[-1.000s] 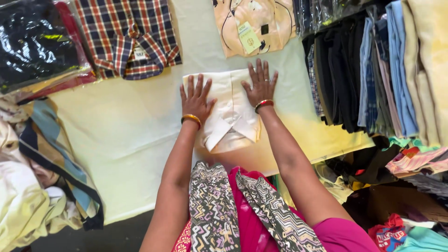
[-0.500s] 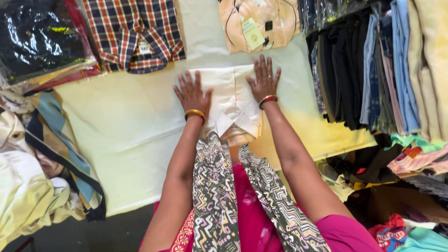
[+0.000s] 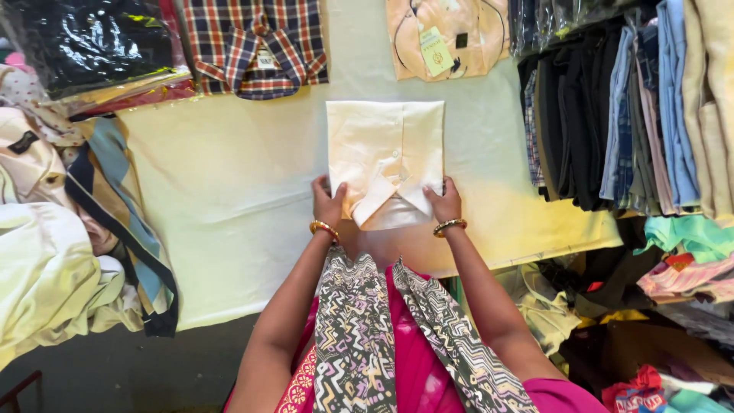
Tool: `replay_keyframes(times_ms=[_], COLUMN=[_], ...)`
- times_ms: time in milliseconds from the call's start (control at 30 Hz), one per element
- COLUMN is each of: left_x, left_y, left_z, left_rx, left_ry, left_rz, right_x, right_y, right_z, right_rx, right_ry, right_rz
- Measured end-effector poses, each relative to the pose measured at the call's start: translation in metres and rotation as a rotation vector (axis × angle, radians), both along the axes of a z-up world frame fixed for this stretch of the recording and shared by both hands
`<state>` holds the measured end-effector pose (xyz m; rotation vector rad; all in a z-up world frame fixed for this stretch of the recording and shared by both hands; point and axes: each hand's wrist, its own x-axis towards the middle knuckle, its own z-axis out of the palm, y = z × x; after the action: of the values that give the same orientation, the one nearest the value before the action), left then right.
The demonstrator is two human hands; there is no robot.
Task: The person folds a light-colored shirt and a plaid shirt on a white surface. They smooth the fabric, fold the sleeves and sides, and stack the folded shirts. The person handles the shirts one at a time, arranging them neatly on the table.
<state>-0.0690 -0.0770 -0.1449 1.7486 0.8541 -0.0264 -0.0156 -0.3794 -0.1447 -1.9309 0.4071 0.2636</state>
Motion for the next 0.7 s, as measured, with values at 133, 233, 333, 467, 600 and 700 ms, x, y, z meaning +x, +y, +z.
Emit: replay_keyframes(times_ms=[133,233,333,467,600,700], left_x=[0.013,0.015,0.008,0.014,0.046,0.089], left_y=[0.013,0.015,0.01,0.012,0.013,0.01], left_z=[0.001,0.001,0.011,0.038,0.083,0.117], left_rx=[0.165,0.04,-0.599,-0.851,-0.854,-0.782], left_ry=[0.074,-0.031,-0.066,-0.095,-0.222,-0.306], left_rz=[-0.321,-0.327,-0.06,-0.002,-0.146,-0.246], right_x=[0.018,0.017,0.016,0.028,0.058,0.104], right_y=[0.001,-0.017,-0.018,-0.011,-0.021,-0.021], right_z=[0.028,0.005,0.011,0.041,0.065,0.114], right_rx=[-0.234,-0.321,0.457,0.609,0.535,0.422], right_ry=[0.168,-0.078,0.147,0.395,0.268,0.169], right_rz=[0.153,0.217,-0.031,-0.095,0.102,0.217])
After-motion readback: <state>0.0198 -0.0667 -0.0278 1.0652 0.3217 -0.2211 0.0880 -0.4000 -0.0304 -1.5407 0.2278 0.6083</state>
